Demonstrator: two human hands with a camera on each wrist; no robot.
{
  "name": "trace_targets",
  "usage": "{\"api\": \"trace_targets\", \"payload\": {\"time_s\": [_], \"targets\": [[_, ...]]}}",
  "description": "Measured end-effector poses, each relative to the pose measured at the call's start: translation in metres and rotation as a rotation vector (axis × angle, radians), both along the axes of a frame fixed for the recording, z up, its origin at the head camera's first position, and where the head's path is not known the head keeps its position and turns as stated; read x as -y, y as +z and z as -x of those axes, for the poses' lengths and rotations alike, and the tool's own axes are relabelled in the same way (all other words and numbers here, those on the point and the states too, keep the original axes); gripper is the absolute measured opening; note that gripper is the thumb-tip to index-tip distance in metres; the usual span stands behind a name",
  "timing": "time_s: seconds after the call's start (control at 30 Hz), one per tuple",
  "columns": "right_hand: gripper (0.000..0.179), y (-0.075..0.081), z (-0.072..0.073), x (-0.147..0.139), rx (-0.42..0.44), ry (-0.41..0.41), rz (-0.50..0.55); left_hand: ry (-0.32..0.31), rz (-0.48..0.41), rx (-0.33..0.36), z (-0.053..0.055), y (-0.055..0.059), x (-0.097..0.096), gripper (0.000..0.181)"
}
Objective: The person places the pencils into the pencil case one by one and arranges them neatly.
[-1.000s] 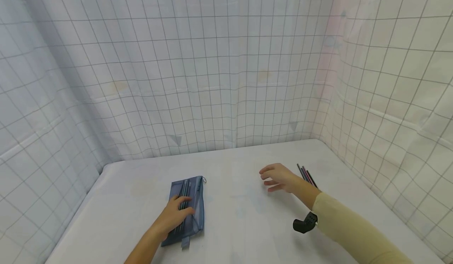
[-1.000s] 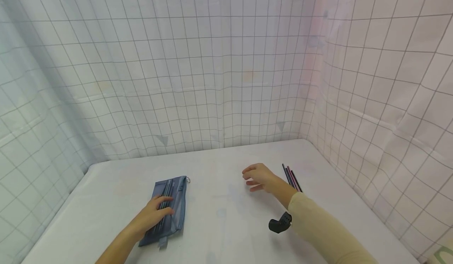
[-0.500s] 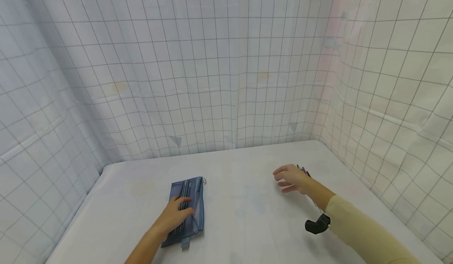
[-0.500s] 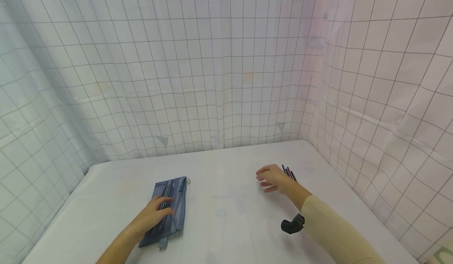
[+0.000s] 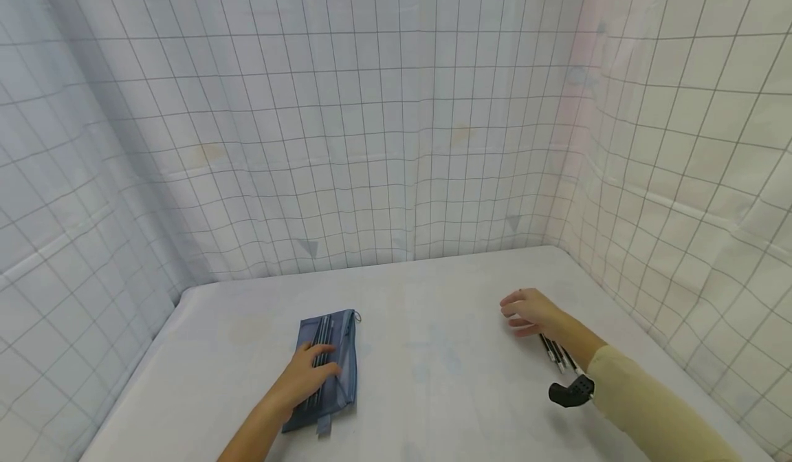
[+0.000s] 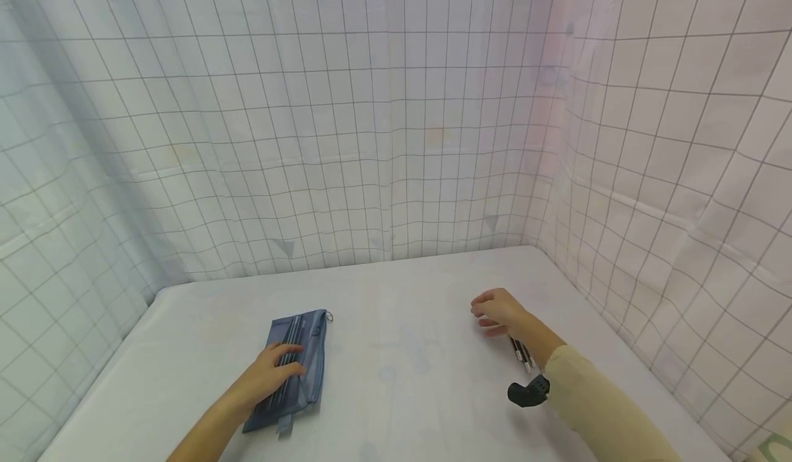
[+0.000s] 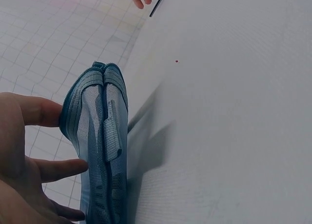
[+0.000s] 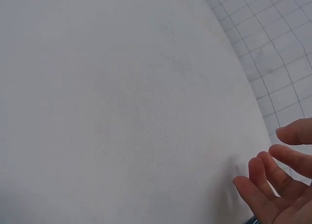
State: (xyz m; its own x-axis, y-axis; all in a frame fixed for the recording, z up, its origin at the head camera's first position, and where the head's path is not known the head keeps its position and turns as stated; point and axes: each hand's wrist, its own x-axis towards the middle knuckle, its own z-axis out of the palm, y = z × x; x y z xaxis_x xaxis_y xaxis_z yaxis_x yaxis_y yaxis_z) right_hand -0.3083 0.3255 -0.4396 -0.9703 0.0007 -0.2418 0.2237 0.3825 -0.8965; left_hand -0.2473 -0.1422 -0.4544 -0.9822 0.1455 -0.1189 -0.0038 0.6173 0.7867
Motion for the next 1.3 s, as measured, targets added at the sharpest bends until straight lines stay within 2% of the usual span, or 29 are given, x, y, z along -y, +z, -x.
{"api": "trace_targets", "payload": {"time_s": [0.2, 0.4, 0.53, 0.8, 1.07, 1.3], "targets": [[0.044, -0.001, -0.003, -0.014, -0.03, -0.022, -0.032, 0.004, 0.001, 0.009, 0.0, 0.001, 0.0, 0.059], [0.042, -0.002, -0.003, -0.031, -0.12, -0.066, -0.251, 0.009, 0.006, 0.014, 0.0, 0.002, -0.001, 0.059], [0.037, -0.004, -0.003, -0.036, -0.141, -0.082, -0.336, 0.014, 0.006, 0.018, 0.0, 0.002, -0.001, 0.058], [0.029, -0.006, -0.007, -0.033, -0.203, -0.057, -0.49, 0.013, -0.006, 0.024, 0.0, 0.0, -0.001, 0.057], [0.026, -0.007, -0.004, -0.033, -0.21, -0.058, -0.595, 0.011, -0.02, 0.02, 0.0, -0.001, -0.001, 0.058], [0.026, -0.01, -0.002, -0.032, -0.264, -0.016, -0.71, 0.008, -0.048, 0.025, -0.001, -0.002, 0.001, 0.058]]}}
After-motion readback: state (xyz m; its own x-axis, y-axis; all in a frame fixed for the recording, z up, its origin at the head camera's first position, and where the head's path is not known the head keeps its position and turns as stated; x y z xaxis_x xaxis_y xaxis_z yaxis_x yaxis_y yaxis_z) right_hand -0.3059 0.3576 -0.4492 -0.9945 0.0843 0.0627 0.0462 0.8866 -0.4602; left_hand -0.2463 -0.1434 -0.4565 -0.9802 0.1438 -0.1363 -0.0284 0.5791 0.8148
